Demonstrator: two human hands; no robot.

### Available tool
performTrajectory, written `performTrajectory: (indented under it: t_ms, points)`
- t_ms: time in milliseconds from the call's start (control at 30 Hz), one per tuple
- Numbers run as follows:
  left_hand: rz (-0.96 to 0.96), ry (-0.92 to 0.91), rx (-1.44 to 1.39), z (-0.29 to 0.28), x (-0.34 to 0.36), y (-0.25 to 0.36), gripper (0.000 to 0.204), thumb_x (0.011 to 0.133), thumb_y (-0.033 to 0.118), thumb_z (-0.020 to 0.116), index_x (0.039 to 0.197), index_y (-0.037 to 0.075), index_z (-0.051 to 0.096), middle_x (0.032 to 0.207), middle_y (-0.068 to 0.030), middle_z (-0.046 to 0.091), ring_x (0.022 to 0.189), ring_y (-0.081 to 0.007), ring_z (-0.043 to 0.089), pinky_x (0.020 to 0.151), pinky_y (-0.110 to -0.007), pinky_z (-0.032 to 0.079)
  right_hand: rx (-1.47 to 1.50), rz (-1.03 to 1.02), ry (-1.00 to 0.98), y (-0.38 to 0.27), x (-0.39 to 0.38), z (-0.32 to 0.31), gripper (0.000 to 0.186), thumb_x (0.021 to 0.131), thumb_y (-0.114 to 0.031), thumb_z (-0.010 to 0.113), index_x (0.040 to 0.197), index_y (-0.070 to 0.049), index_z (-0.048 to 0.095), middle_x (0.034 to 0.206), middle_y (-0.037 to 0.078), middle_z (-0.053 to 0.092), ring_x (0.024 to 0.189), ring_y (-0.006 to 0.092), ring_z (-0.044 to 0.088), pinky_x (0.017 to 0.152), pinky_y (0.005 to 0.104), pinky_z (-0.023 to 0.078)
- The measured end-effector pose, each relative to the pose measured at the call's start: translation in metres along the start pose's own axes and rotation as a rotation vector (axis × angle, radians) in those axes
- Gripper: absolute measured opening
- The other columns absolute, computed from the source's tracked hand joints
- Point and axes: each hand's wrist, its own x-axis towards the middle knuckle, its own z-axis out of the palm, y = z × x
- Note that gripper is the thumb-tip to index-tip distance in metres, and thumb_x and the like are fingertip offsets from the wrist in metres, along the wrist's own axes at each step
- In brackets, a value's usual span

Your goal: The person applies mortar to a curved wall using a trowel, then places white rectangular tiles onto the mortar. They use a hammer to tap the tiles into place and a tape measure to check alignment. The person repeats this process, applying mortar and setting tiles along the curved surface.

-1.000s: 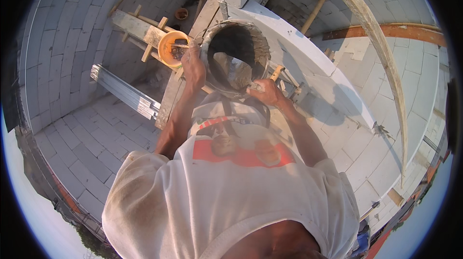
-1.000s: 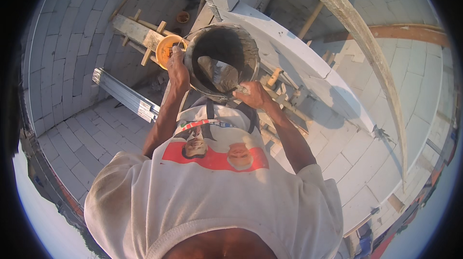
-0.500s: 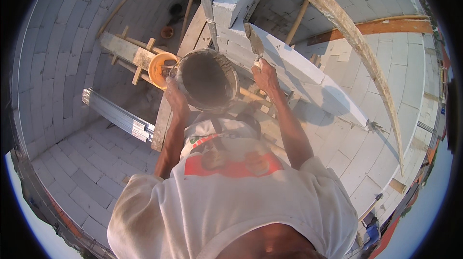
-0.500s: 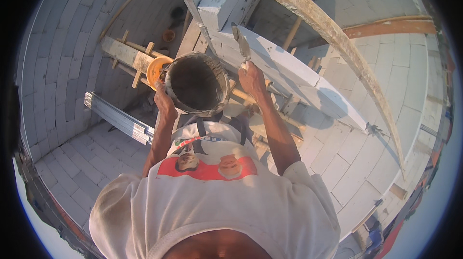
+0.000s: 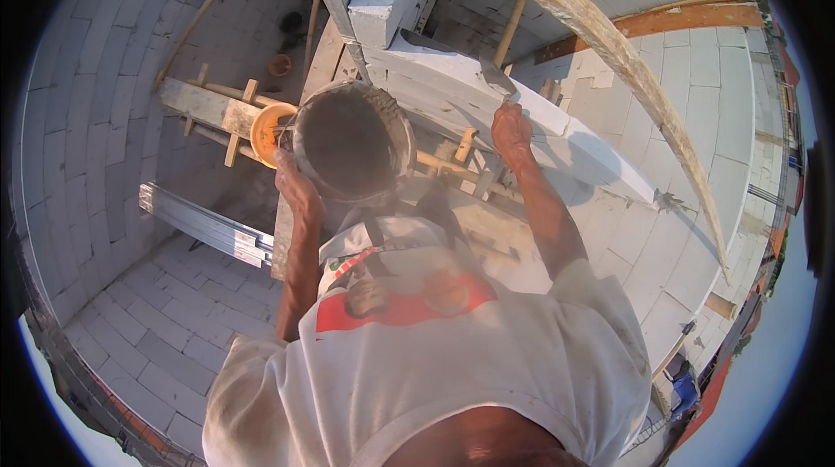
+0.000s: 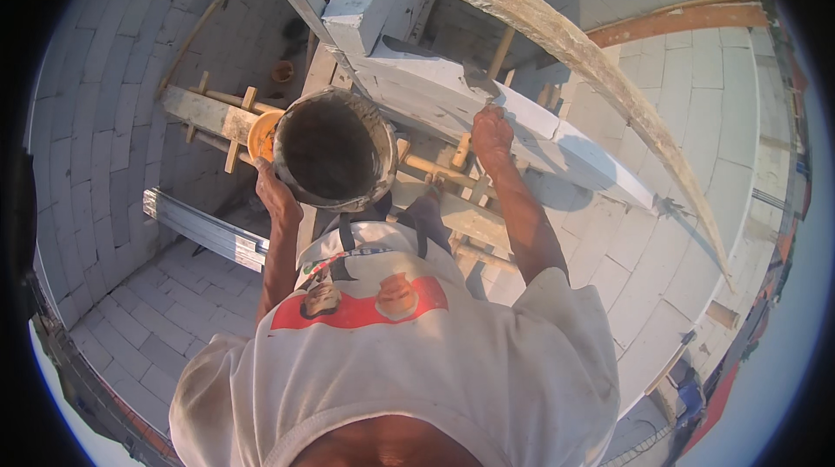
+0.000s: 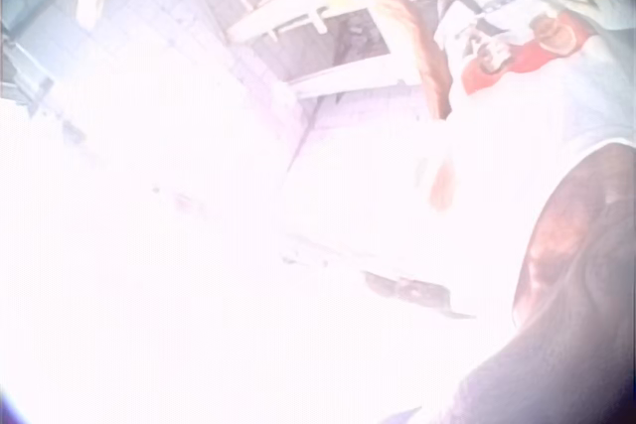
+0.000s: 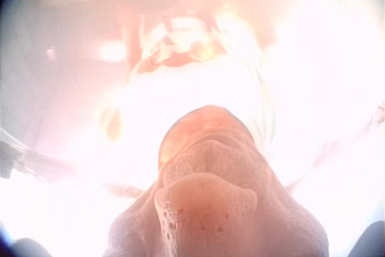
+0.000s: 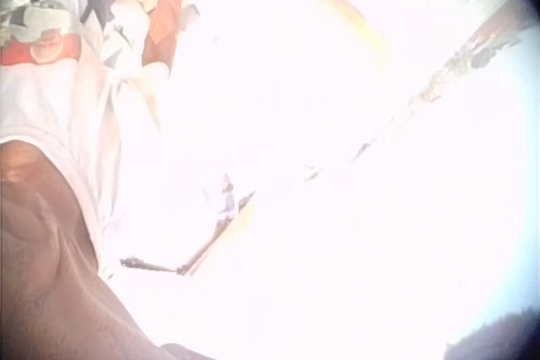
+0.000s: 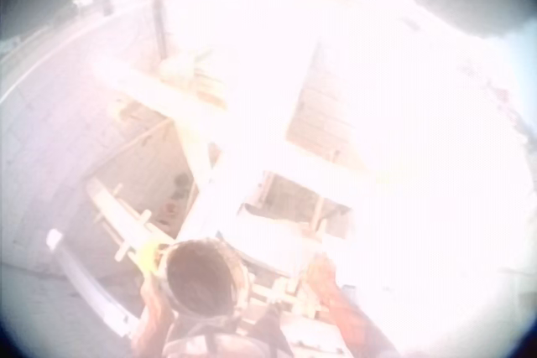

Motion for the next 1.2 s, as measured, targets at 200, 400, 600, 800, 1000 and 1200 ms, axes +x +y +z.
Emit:
performTrajectory:
  t_ms: [200, 400, 600, 800, 1000, 1200]
  points:
    - [0.060, -0.002, 0.085, 0.008, -0.003, -0.004, 0.059, 0.111, 0.049, 0.044, 0.121, -0.006, 0.064, 0.103, -0.0079, 0.069, 0.091, -0.0151, 0.063, 0.084, -0.031, 0.051, 0.192, 0.071, -0.151, 0.070, -0.028, -0.051, 0.027, 0.096, -0.019, 0.063, 0.113, 0.003, 0.064, 0.105, 0.025, 0.071, 0.091, 0.0402, 0.073, 0.080, 0.0475, 0.060]
    - [0.147, -0.010, 0.353, 0.036, -0.023, 0.024, 0.057, 0.110, 0.051, 0.046, 0.103, -0.001, 0.067, 0.089, -0.0026, 0.061, 0.080, -0.0127, 0.052, 0.076, -0.031, 0.044, 0.374, -0.477, -0.116, -0.030, -0.077, -0.102, 0.026, 0.091, -0.019, 0.067, 0.112, -0.004, 0.066, 0.098, 0.024, 0.071, 0.088, 0.0383, 0.073, 0.079, 0.0490, 0.059]
    - [0.171, -0.063, 0.283, 0.065, -0.046, 0.038, 0.059, 0.108, 0.054, 0.047, 0.084, 0.002, 0.062, 0.073, 0.0000, 0.052, 0.071, -0.0125, 0.046, 0.066, -0.032, 0.038, 0.207, -0.734, -0.211, -0.095, -0.083, -0.065, 0.013, 0.085, -0.007, 0.063, 0.081, 0.000, 0.074, 0.078, 0.019, 0.071, 0.083, 0.0320, 0.075, 0.070, 0.0472, 0.059]
    - [0.327, 0.002, 0.289, 0.088, -0.062, 0.028, 0.057, 0.109, 0.049, 0.049, 0.085, -0.001, 0.062, 0.071, -0.0001, 0.052, 0.071, -0.0131, 0.047, 0.066, -0.033, 0.039, 0.361, -0.884, -0.539, -0.080, -0.081, -0.072, 0.022, 0.080, -0.011, 0.063, 0.095, 0.003, 0.073, 0.078, 0.022, 0.070, 0.075, 0.0376, 0.072, 0.066, 0.0430, 0.057]
    - [0.230, 0.033, 0.301, 0.080, -0.057, 0.000, 0.053, 0.109, 0.045, 0.050, 0.091, -0.002, 0.065, 0.081, -0.0024, 0.057, 0.080, -0.0150, 0.049, 0.074, -0.032, 0.042, 0.928, -0.430, -1.144, -0.053, -0.066, -0.064, 0.028, 0.089, -0.024, 0.068, 0.097, 0.002, 0.071, 0.067, 0.006, 0.061, 0.055, 0.0165, 0.057, 0.049, 0.0344, 0.046]
    - [0.012, 0.018, 0.039, 0.061, -0.065, 0.004, 0.052, 0.112, 0.040, 0.043, 0.115, -0.006, 0.067, 0.104, -0.0087, 0.070, 0.089, -0.0146, 0.063, 0.083, -0.030, 0.052, 1.487, -0.116, -1.005, -0.020, -0.096, -0.030, 0.032, 0.095, -0.027, 0.065, 0.104, 0.004, 0.065, 0.060, -0.001, 0.050, 0.047, 0.0093, 0.048, 0.043, 0.0299, 0.038]
